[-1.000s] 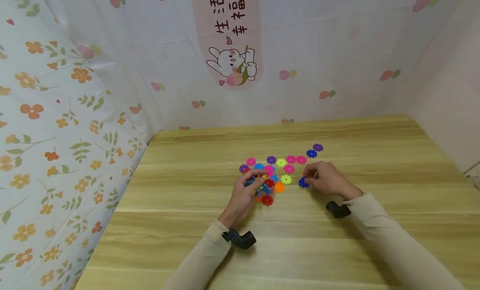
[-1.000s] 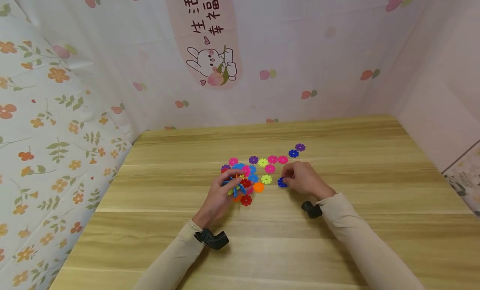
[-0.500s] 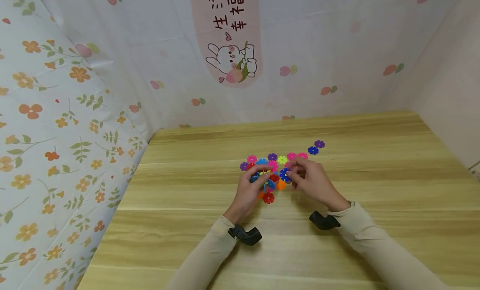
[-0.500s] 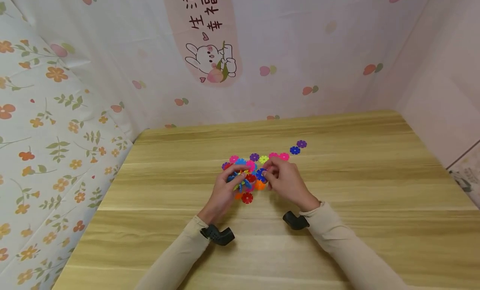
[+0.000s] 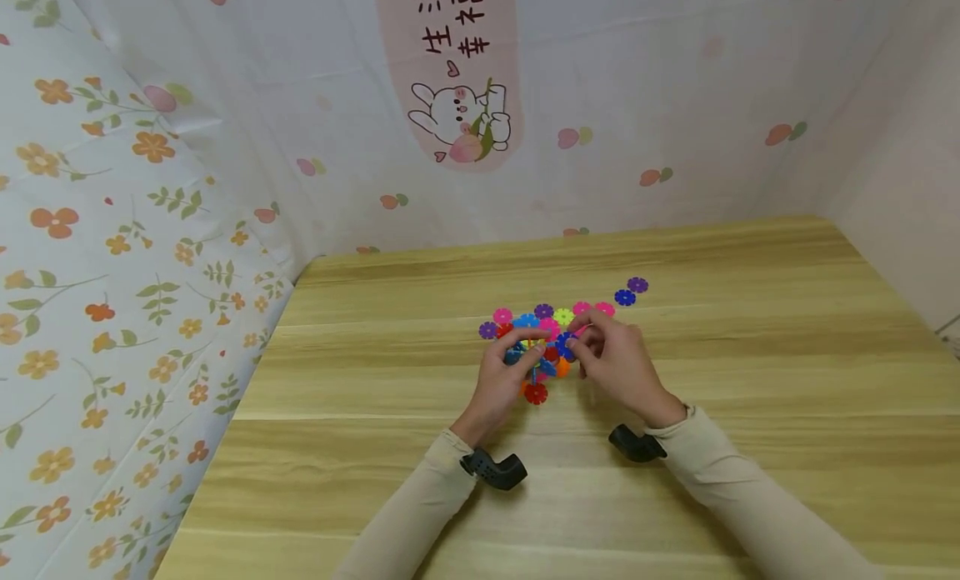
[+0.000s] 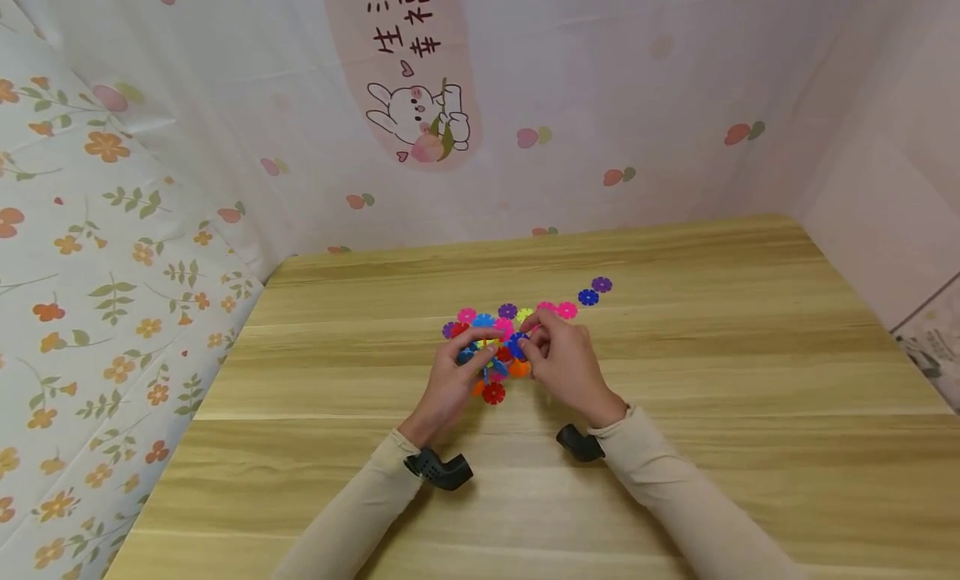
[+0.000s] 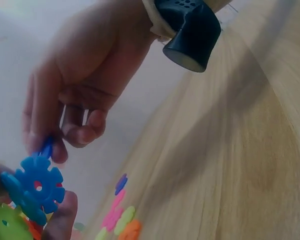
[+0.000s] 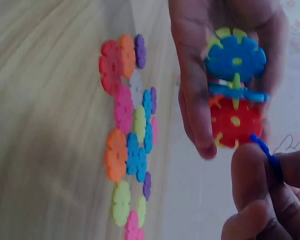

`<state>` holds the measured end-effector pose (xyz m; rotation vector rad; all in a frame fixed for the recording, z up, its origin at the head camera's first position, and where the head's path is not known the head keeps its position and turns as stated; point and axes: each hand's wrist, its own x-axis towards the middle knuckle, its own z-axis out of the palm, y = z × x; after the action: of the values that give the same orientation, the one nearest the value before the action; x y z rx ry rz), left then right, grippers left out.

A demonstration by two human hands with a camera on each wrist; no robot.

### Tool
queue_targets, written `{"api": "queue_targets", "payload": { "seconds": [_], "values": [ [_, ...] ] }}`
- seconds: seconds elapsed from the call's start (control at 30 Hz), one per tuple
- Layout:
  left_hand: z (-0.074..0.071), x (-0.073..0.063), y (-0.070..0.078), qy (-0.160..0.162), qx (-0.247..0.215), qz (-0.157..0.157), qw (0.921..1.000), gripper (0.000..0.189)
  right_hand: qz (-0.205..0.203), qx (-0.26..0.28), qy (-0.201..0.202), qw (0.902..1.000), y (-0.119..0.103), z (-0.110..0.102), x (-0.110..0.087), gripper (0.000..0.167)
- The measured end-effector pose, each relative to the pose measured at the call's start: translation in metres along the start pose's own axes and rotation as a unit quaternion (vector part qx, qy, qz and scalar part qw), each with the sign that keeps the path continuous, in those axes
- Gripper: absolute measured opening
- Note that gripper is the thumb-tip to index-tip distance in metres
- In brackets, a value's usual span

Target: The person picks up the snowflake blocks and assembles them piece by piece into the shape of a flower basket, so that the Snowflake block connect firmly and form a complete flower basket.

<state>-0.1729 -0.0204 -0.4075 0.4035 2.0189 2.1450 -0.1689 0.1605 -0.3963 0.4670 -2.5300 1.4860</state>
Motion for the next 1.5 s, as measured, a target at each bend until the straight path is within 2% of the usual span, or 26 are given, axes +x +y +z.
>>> {"api": "queue_targets", "payload": {
  "seconds": [0.13, 0.3, 0.43, 0.6, 0.7, 0.87, 1.07, 1.2, 1.33, 1.4, 1.5],
  "values": [
    [0.005, -0.002, 0.008, 0.010, 0.019, 0.012, 0.9997, 0.023, 0.000, 0.004, 0.020, 0.9998, -0.003, 0.004, -0.002, 0.010],
    [0.012, -0.001, 0.012, 0.024, 0.041, 0.026, 0.9985, 0.023, 0.007, 0.046, 0.049, 0.9977, -0.005, 0.009, -0.002, 0.008],
    [0.013, -0.001, 0.013, 0.024, 0.058, 0.041, 0.9972, 0.024, 0.008, 0.071, 0.050, 0.9962, -0.001, 0.012, -0.003, 0.007],
    [0.005, -0.005, 0.015, -0.017, 0.091, 0.032, 0.9952, 0.029, 0.012, 0.061, 0.010, 0.9980, 0.004, 0.006, -0.001, 0.007],
    [-0.004, -0.007, 0.016, -0.054, 0.076, 0.019, 0.9955, 0.032, 0.015, 0.039, -0.016, 0.9990, 0.007, -0.002, 0.003, 0.008],
    [-0.013, -0.005, 0.018, -0.102, 0.045, 0.023, 0.9934, 0.032, -0.003, 0.008, -0.057, 0.9983, 0.011, -0.016, 0.011, 0.012],
    [-0.011, 0.002, 0.014, -0.176, 0.069, -0.006, 0.9819, 0.026, -0.044, 0.011, -0.138, 0.9894, 0.010, -0.023, 0.024, 0.015],
    [-0.010, -0.002, 0.015, -0.184, 0.096, -0.021, 0.9780, 0.023, -0.041, 0.031, -0.180, 0.9823, 0.018, -0.023, 0.033, 0.017],
    [-0.015, -0.002, 0.005, -0.166, 0.105, -0.031, 0.9800, 0.023, -0.002, -0.012, -0.186, 0.9825, 0.034, -0.026, 0.038, 0.019],
    [-0.019, -0.002, -0.003, -0.157, 0.099, -0.034, 0.9820, 0.023, 0.011, -0.068, -0.183, 0.9807, 0.041, -0.028, 0.039, 0.013],
    [-0.024, 0.000, -0.014, -0.145, 0.088, -0.036, 0.9849, 0.022, 0.009, -0.142, -0.189, 0.9716, 0.049, -0.026, 0.040, 0.010]
  ]
}}
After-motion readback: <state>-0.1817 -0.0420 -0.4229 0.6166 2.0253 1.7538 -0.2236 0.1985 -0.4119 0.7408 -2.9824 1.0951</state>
